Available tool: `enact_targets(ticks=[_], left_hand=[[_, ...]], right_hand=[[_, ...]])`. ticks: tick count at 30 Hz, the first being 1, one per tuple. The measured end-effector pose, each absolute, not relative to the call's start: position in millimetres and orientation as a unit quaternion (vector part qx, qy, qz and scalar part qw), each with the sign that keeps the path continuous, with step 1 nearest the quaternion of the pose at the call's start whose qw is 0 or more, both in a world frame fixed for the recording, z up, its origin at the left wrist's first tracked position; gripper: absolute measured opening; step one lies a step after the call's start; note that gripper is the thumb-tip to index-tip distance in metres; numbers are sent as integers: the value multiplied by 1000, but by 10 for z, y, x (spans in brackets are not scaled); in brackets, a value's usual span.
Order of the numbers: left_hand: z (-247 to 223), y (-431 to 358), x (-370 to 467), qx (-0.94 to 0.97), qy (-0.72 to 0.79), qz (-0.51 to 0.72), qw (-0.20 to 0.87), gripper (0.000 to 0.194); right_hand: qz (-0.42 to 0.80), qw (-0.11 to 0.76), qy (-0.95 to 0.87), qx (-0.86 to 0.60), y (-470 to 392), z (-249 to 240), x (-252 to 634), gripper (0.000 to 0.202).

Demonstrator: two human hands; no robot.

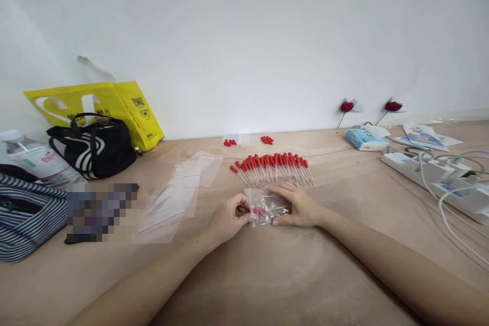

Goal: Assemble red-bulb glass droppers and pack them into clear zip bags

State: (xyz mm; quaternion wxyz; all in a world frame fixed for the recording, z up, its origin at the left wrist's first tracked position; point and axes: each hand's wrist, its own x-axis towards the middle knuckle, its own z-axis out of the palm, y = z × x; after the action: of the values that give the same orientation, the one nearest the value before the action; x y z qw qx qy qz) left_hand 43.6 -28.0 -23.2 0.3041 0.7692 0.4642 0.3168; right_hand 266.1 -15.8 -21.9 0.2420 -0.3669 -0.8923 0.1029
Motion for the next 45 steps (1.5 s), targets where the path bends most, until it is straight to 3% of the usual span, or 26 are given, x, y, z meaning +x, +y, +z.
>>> enact_targets(ticks=[10,21,34,39,45], left_hand=[[-120,-249,335,795,468,251,293,12],[-150,-261,281,813,467,232,260,16],[-108,-177,194,797,480,234,282,20],[-16,335,-35,828,485,259,110,18],[-47,965,-21,875,436,205,39,17]], right_hand=[[157,255,-888,-349,-98,-273,2878,74],[83,234,-889,-384,-204,-230,2705,69],[167,277,-894,-310,-173,-231,2733,69],[177,278,-885,-327,-162,-230,2830,67],[167,284,-889,-319,-160,-242,2789,65]])
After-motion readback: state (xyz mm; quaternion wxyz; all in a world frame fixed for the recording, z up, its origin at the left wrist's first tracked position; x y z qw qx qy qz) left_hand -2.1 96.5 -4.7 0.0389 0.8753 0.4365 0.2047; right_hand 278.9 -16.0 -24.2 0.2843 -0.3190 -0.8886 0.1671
